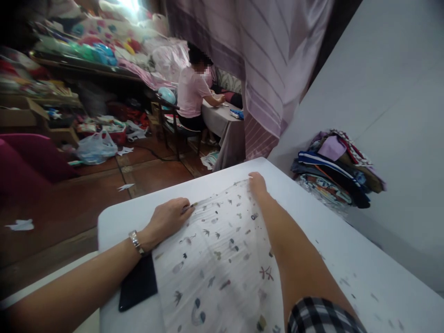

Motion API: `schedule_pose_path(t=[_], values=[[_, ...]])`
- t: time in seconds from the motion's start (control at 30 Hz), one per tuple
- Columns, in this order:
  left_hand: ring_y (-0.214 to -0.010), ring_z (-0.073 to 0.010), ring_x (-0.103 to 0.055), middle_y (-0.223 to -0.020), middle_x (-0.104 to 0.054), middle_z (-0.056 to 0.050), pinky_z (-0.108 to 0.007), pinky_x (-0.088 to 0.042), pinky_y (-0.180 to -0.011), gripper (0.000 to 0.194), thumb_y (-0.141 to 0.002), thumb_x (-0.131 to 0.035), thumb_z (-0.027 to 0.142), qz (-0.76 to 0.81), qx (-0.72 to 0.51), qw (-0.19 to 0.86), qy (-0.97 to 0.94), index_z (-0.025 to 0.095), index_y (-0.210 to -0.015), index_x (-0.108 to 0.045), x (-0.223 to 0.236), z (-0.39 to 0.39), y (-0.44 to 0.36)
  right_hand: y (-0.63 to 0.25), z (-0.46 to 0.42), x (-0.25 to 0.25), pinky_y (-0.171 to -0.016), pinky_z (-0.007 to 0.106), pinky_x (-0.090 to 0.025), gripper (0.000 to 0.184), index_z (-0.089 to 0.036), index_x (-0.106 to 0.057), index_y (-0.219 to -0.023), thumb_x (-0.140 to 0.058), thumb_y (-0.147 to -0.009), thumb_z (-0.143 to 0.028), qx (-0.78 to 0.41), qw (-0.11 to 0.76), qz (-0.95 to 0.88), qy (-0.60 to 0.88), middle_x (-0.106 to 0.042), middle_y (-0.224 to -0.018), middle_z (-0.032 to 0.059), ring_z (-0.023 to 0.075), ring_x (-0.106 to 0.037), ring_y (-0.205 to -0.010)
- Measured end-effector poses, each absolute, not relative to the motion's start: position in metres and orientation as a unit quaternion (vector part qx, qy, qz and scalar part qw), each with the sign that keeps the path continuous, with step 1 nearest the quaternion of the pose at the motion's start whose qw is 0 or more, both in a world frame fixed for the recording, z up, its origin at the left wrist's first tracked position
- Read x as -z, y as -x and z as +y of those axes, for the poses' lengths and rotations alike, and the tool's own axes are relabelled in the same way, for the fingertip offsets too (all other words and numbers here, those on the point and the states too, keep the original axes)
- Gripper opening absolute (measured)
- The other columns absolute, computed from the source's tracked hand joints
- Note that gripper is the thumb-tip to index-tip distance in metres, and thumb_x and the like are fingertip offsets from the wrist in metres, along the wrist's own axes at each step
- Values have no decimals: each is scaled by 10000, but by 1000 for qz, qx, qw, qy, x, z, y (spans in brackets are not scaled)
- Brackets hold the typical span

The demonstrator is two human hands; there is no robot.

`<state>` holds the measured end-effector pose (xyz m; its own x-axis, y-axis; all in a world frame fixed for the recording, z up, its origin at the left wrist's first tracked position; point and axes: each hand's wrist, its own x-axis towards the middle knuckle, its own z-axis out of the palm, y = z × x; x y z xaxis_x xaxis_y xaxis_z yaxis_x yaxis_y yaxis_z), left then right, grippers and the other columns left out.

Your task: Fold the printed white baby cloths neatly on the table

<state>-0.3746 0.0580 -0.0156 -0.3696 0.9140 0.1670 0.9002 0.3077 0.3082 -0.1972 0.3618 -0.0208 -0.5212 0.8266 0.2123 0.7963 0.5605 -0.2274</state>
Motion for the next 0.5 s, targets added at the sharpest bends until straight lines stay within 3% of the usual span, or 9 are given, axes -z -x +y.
schedule_pose_path(t=[0.1, 0.23, 0.37, 0.5], values=[[-785, -188, -589, -841, -650, -38, -287, -329, -598, 214, -885, -447, 344, 810, -175, 17, -560, 201, -775, -562, 15, 58, 375, 180, 369, 16, -940, 278, -396, 345, -140, -665, -1100, -422, -856, -154, -28, 115, -838, 533, -635, -1166, 115, 208, -563, -1101], [-788, -186, -584, -844, -648, -40, -286, -332, -614, 210, -883, -449, 346, 812, -173, 22, -557, 202, -786, -568, 15, 59, 374, 172, 371, 21, -811, 330, -451, 293, -133, -714, -947, -509, -848, -318, -30, 80, -820, 565, -674, -1004, 153, 269, -612, -989], [-785, -183, -584, -840, -650, -36, -283, -326, -613, 200, -876, -461, 346, 814, -175, 16, -554, 204, -783, -567, 17, 59, 374, 178, 371, 27, -831, 372, -440, 316, -155, -685, -1023, -540, -835, -363, -28, 79, -794, 602, -639, -1104, 158, 291, -583, -1050], [-775, -183, -584, -827, -654, -31, -285, -318, -604, 204, -874, -461, 344, 815, -178, 14, -551, 205, -767, -566, 17, 60, 374, 185, 372, 27, -802, 338, -449, 263, -164, -664, -1008, -536, -835, -315, -51, 97, -779, 618, -657, -1038, 123, 251, -607, -985]])
